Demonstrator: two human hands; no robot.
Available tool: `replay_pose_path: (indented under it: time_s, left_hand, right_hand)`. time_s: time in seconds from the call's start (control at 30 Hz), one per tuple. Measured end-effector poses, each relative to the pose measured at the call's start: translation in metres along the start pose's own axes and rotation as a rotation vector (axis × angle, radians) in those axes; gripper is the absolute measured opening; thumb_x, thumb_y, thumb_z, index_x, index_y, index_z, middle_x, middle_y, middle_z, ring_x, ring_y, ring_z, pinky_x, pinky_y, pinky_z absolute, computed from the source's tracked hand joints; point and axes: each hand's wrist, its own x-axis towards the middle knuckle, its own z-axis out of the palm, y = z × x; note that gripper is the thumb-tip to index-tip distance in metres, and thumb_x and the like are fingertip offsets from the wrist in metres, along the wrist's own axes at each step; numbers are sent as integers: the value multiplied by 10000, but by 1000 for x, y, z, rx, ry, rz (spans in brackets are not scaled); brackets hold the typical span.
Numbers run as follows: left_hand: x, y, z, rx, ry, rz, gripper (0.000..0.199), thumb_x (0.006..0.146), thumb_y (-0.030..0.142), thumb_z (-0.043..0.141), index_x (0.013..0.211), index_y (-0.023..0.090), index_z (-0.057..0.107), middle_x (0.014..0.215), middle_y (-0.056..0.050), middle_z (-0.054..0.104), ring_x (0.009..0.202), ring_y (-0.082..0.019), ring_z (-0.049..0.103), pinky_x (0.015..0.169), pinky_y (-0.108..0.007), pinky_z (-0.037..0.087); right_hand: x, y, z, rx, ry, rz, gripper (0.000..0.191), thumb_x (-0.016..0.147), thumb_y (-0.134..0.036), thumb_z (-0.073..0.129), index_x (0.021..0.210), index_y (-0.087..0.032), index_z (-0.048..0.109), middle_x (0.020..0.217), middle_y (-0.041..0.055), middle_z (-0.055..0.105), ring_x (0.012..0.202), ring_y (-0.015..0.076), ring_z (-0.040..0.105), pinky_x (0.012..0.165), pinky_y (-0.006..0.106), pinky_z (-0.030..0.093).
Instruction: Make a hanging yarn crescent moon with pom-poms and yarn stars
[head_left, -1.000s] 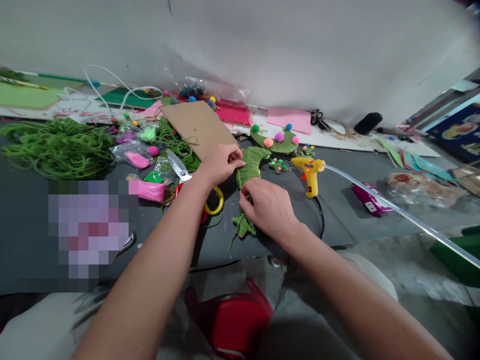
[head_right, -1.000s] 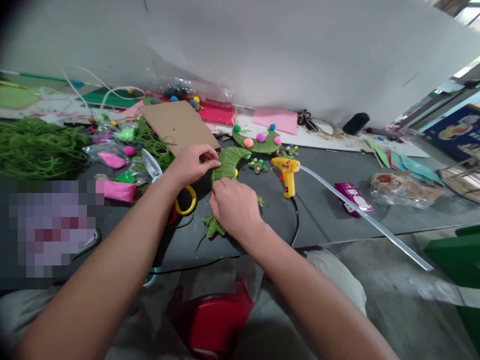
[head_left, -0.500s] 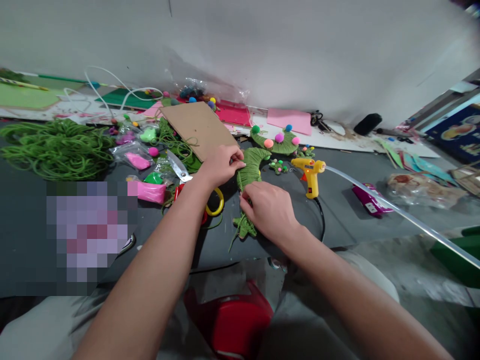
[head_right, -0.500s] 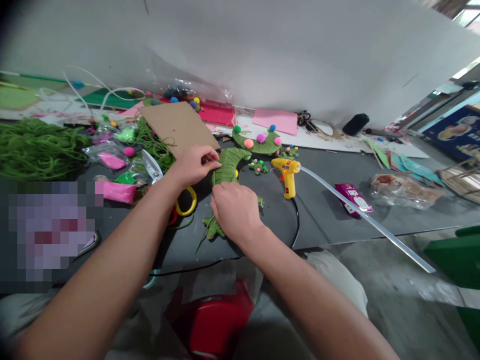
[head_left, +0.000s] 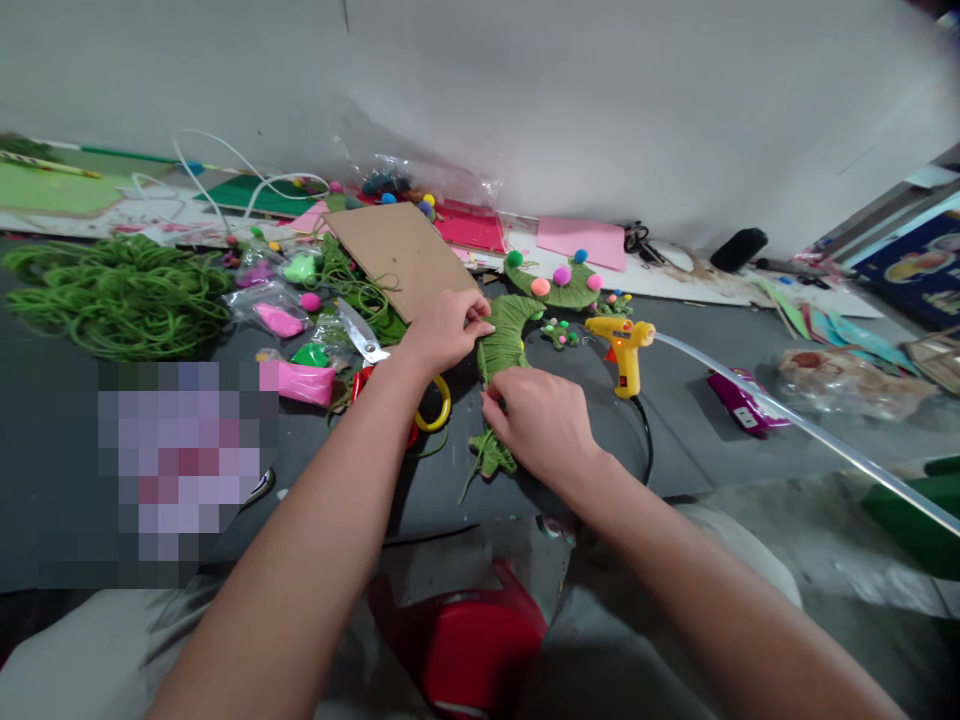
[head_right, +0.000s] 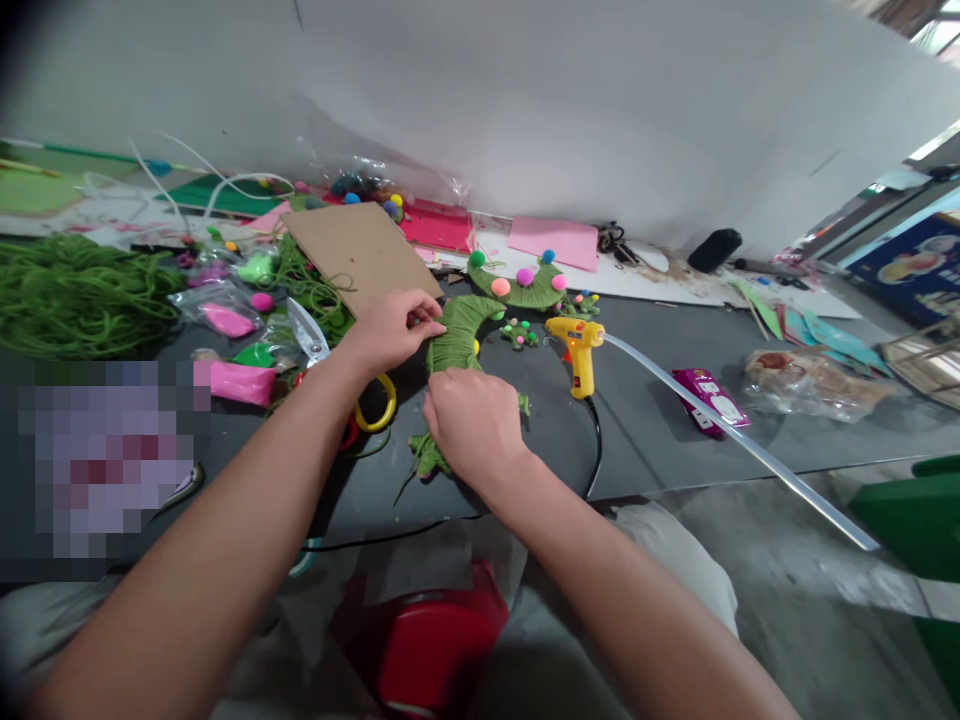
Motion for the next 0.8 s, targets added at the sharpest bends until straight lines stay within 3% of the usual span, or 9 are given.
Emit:
replay_pose_path:
  time_s: [0.8]
  left_hand:
    - [0, 3, 1, 11, 5, 7, 115, 798, 255, 680, 887, 193, 640, 864, -50, 710, 796, -192, 647, 727, -335, 489]
  right_hand:
    - [0, 1, 1, 23, -23, 19, 201, 946, -269, 546, 815, -192, 678, 805, 35, 730, 711, 178, 650, 551, 318, 215]
